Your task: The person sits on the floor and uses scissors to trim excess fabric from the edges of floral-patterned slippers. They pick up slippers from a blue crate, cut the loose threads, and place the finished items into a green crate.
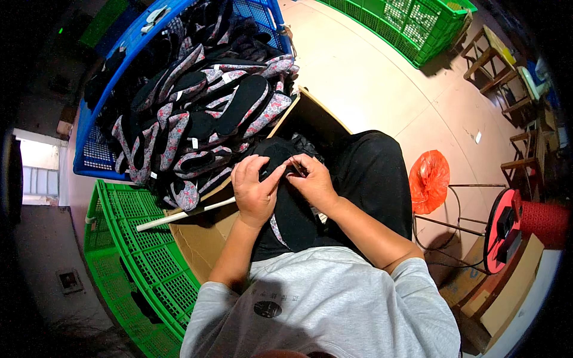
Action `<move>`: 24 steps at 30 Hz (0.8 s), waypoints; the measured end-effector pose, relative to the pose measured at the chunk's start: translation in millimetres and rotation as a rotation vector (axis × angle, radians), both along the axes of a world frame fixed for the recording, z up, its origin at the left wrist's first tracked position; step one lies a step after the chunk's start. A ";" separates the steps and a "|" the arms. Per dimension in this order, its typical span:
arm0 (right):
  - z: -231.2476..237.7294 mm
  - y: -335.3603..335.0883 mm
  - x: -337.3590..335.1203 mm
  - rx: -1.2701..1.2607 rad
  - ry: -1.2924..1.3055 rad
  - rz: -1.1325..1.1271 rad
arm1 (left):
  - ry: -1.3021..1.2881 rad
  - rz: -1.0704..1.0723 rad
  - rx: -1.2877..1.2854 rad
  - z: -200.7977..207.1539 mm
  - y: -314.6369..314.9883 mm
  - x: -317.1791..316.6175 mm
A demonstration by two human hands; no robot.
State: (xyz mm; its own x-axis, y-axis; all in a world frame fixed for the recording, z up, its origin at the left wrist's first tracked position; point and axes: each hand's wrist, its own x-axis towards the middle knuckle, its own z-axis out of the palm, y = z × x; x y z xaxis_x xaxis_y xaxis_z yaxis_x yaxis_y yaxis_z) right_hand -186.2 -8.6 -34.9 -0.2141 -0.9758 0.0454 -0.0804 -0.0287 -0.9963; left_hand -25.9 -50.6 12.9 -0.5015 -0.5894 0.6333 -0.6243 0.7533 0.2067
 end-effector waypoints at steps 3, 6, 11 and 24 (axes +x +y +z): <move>10.5 5.7 0.7 -0.014 0.062 -0.009 | 0.071 0.026 0.008 -4.6 2.0 5.8; 1.8 15.2 -5.9 0.011 0.176 -0.027 | 0.156 0.090 0.025 -7.3 2.0 14.6; -12.1 32.7 -19.6 0.393 -0.507 0.154 | 0.292 0.191 0.108 -11.8 11.0 32.8; -23.8 45.2 -17.1 0.410 -0.758 0.199 | 0.917 0.352 0.848 -38.7 36.1 35.9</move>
State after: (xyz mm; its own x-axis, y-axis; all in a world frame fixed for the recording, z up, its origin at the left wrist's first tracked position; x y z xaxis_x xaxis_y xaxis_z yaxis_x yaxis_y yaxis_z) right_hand -203.3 36.6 -58.7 0.1311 -0.9064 -0.4015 0.5745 0.3996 -0.7143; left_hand 10.0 -14.6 -25.8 0.1761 -0.9840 0.0282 -0.1387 0.0035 0.9903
